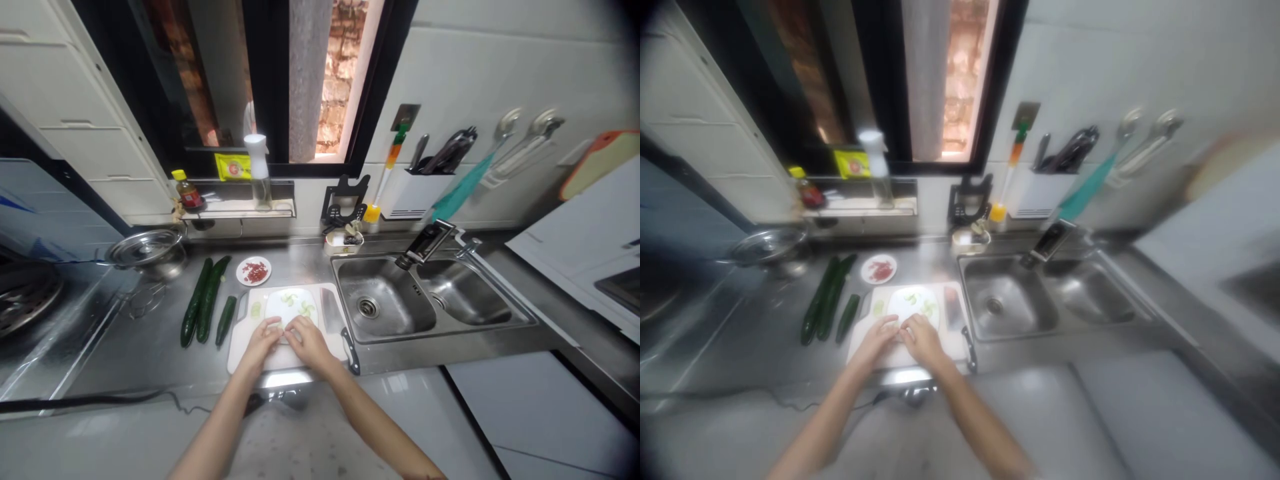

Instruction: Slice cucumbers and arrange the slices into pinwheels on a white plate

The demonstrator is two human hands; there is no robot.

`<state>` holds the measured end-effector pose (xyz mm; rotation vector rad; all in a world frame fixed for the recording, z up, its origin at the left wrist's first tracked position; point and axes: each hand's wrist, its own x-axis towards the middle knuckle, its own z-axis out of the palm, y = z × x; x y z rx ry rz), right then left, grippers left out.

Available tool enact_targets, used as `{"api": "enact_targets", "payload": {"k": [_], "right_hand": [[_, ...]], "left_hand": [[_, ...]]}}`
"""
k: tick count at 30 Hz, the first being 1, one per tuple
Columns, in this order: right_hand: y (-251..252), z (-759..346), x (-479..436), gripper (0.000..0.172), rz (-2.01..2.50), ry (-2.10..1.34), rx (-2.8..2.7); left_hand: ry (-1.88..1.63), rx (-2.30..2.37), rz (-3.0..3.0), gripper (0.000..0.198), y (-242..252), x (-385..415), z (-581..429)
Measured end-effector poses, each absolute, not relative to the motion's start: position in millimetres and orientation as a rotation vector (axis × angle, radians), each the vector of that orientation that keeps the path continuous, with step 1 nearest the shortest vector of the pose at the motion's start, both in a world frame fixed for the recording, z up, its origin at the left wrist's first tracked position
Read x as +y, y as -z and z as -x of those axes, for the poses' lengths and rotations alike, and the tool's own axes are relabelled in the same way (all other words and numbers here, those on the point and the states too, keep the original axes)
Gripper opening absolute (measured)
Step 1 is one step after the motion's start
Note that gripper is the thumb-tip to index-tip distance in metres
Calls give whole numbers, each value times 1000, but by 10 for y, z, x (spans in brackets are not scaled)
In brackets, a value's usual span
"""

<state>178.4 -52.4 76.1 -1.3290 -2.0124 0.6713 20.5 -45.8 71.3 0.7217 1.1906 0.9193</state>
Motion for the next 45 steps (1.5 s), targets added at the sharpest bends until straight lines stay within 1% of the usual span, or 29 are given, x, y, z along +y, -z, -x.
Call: {"api": "enact_targets", "payload": {"k": [11, 20, 27, 32, 38, 45], "right_hand": [[-770, -1781, -451, 11, 1373, -807, -1984], [-684, -1747, -375, 13, 1355, -991, -1831], [-557, -1774, -335, 15, 1357, -1096, -1724], [-495, -1823, -274, 14, 1410, -1133, -1701], [-481, -1886, -200, 16, 1499, -1141, -1803], [-407, -1869, -188, 19, 1715, -1095, -1986]], "left_hand": [[-1006, 1181, -1168, 42, -656, -394, -180], [-1027, 1332, -1422, 33, -611, -414, -217], [-973, 1377, -1551, 32, -578, -429, -288], [-944, 1397, -1537, 34, -501, -378, -323], [-880, 1366, -1504, 30, -400, -204, -261], [-676, 1407, -1637, 22, -209, -63, -188]]}}
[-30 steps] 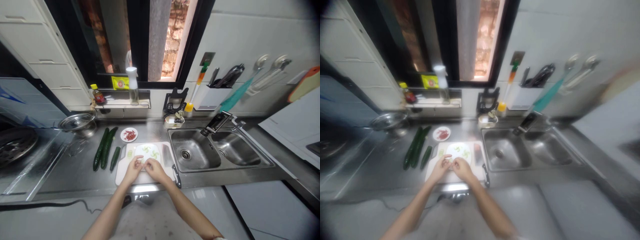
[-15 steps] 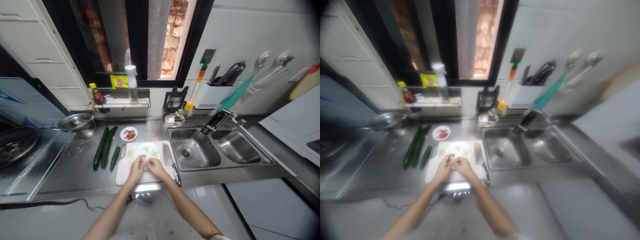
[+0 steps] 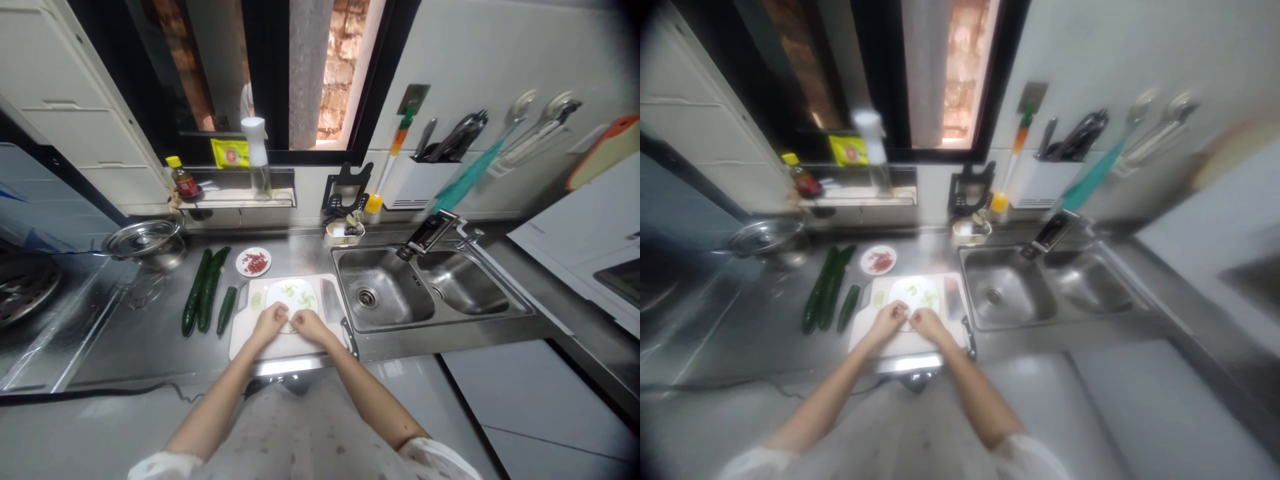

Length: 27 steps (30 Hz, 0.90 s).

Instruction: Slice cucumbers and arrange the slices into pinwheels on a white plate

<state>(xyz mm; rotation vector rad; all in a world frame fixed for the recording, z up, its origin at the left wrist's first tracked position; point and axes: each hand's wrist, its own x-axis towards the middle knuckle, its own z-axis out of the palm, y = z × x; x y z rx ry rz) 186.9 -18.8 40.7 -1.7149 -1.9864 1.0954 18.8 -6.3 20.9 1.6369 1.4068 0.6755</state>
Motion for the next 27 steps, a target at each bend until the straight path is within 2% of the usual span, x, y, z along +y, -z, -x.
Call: {"api": "enact_targets", "payload": {"k": [8, 14, 27], "right_hand": [[-357, -1817, -167, 23, 1979, -859, -2194], [-305, -1796, -145, 26, 2012, -712, -2335], [-248, -1831, -181, 23, 1974, -655, -2325]], "left_hand": [[-453, 1528, -1856, 28, -143, 17, -272], [-319, 1555, -1981, 33, -62, 102, -311], [-342, 1602, -2083, 27, -10, 85, -236]]}}
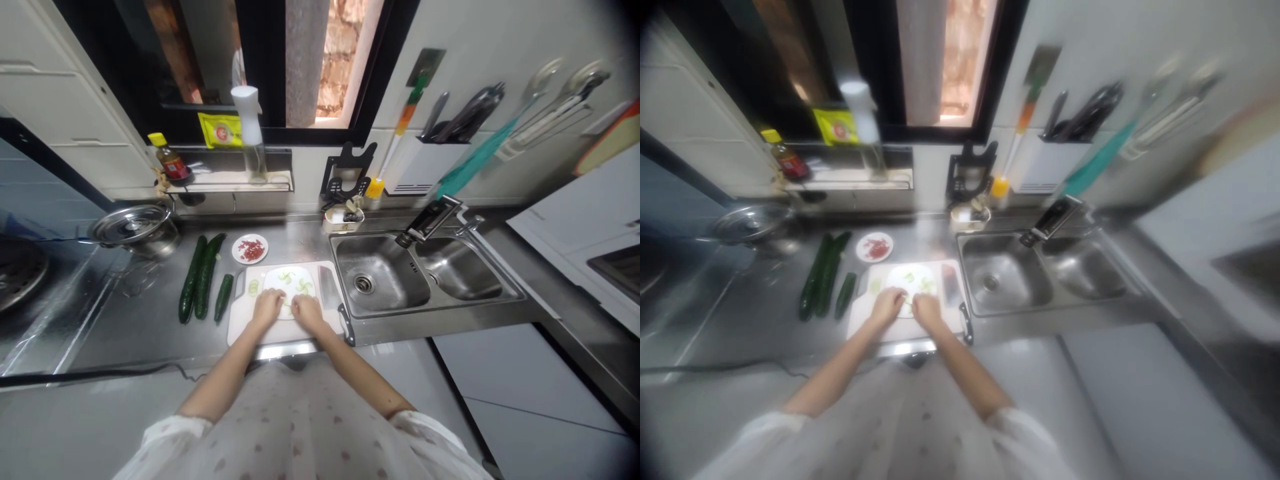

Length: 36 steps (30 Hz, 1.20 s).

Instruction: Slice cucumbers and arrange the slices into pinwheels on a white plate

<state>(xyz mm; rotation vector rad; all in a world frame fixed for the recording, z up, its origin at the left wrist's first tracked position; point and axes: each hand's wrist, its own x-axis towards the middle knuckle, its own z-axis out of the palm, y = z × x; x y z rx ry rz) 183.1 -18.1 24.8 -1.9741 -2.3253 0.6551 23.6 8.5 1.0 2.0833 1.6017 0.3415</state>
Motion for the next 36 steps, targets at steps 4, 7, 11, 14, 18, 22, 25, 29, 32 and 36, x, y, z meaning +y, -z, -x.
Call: {"api": "enact_targets", "payload": {"k": [4, 7, 11, 14, 18, 22, 25, 29, 32, 36], "right_hand": [[-255, -1851, -237, 24, 1949, -600, -2333], [-237, -1852, -274, 27, 1885, -593, -2393], [-202, -1845, -291, 30, 1865, -598, -2434], [-189, -1844, -292, 31, 1859, -579, -2457], [-189, -1847, -297, 31, 1850, -547, -2489], [-199, -1850, -309, 30, 1844, -538, -2502], [-207, -1851, -317, 30, 1838, -530, -2502], [-210, -1848, -318, 31, 1833, -519, -2523], [-207, -1846, -314, 31, 1843, -534, -2517], [-204, -1844, -313, 32, 1838, -519, -2529]], "left_hand": [[-364, 1597, -2074, 25, -2, 90, -164], [-352, 1573, -2080, 25, -16, 88, -159], [-305, 1553, -2103, 27, -22, 85, -186], [-258, 1559, -2106, 28, -16, 79, -197], [-260, 1557, -2115, 28, -9, 63, -192], [-271, 1551, -2123, 27, -5, 46, -188], [-268, 1549, -2121, 27, 4, 43, -190], [-247, 1550, -2118, 28, 25, 52, -192], [-246, 1554, -2120, 27, 32, 56, -193], [-257, 1555, -2128, 28, 16, 46, -191]]}}
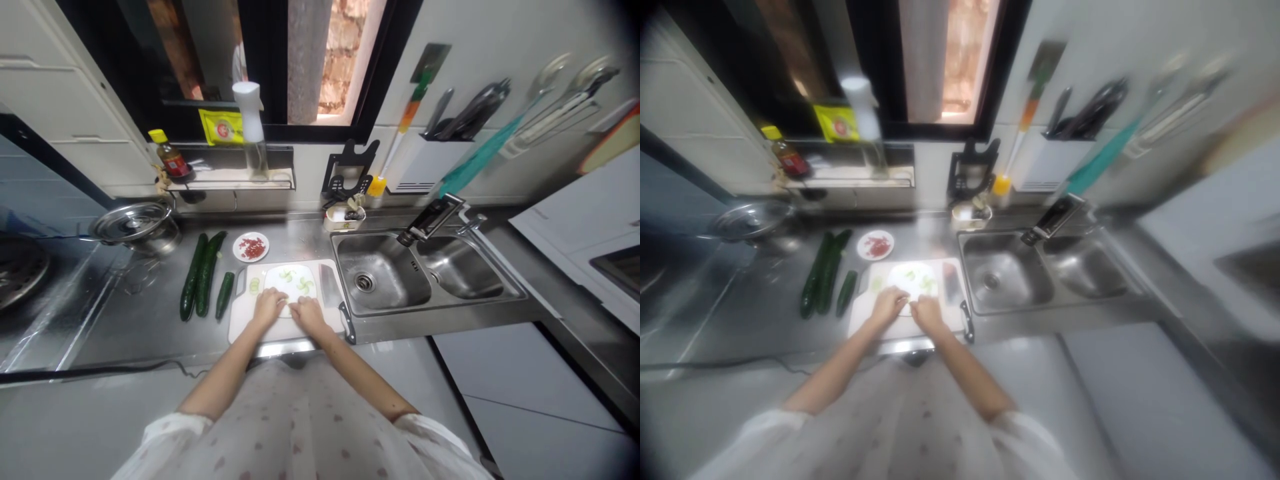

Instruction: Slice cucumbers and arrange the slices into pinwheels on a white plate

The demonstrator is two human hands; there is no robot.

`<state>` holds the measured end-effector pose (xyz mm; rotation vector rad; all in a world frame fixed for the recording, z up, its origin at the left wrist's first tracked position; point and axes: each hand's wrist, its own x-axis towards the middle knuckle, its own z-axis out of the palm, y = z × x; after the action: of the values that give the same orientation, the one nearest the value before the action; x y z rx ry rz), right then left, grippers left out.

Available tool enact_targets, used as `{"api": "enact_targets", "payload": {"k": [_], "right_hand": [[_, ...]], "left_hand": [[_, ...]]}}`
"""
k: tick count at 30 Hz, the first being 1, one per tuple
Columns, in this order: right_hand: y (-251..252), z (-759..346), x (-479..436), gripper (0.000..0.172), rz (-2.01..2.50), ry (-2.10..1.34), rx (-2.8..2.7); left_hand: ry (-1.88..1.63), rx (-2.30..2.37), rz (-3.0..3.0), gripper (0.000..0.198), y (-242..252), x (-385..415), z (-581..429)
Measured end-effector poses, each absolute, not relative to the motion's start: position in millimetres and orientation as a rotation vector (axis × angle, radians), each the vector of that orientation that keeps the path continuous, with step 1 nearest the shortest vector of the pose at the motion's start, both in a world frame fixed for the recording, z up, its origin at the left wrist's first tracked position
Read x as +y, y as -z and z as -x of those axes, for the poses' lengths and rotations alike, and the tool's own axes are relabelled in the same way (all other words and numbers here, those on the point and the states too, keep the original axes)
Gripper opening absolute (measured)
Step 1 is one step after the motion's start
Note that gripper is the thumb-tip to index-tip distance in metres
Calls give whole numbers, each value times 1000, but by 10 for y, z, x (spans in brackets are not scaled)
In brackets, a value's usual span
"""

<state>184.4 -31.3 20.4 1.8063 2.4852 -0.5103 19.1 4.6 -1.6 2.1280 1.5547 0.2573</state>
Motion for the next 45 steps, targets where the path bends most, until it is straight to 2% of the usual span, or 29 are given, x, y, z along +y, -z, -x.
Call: {"api": "enact_targets", "payload": {"k": [25, 30, 35, 40, 45], "right_hand": [[-270, -1801, -284, 34, -1708, 446, 2500], [-223, -1886, -275, 30, -1972, 645, 2522], [-202, -2070, -353, 30, -2389, 793, 2643], [-191, -2307, -470, 30, -2595, 872, 2678], [-166, -2446, -497, 27, -2697, 909, 2688]], "left_hand": [[-246, 1543, -2207, 26, -78, -21, -249], [-479, 1573, -2108, 25, -46, 10, -154], [-737, 1809, -1883, 26, 18, -18, 178], [-750, 2067, -1698, 29, 101, -47, 528], [-692, 2130, -1672, 29, 139, 11, 608]]}}
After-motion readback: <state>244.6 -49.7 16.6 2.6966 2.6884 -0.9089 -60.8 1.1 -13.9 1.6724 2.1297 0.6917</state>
